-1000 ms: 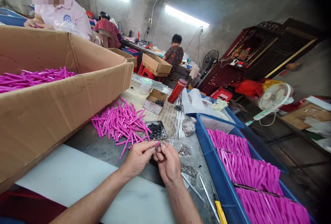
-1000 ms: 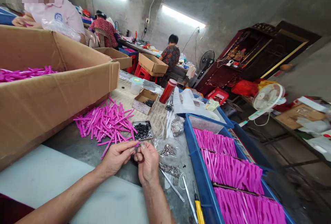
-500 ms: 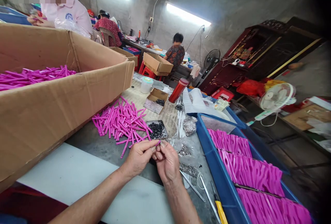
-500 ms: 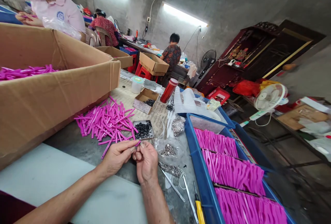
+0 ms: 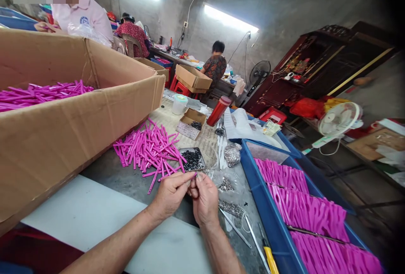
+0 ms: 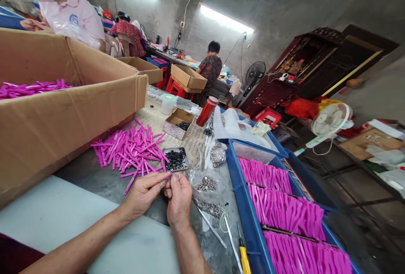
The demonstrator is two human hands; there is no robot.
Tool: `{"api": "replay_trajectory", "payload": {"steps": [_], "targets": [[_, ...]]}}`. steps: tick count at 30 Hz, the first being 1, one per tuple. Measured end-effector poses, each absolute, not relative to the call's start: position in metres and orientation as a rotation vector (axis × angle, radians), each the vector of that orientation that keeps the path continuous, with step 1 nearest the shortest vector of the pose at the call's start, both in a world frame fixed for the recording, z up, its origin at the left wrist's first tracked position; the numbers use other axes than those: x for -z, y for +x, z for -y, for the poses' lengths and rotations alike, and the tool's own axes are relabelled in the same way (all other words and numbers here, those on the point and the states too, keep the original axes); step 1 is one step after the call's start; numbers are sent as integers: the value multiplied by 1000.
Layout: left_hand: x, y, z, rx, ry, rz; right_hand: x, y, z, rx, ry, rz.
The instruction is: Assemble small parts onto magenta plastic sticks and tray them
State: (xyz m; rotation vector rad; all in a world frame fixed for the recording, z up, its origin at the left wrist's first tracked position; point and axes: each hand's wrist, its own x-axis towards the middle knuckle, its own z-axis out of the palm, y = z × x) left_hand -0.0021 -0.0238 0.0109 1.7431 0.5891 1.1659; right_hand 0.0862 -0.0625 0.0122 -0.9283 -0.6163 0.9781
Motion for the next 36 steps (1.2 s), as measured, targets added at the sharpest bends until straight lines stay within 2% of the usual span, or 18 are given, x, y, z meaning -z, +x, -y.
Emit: {"api": "replay_trajectory", "payload": {"steps": [36], "targets": [[-12,-1,22,-1167,1720,-637,-4,94,59,-868,-1059,710]]}}
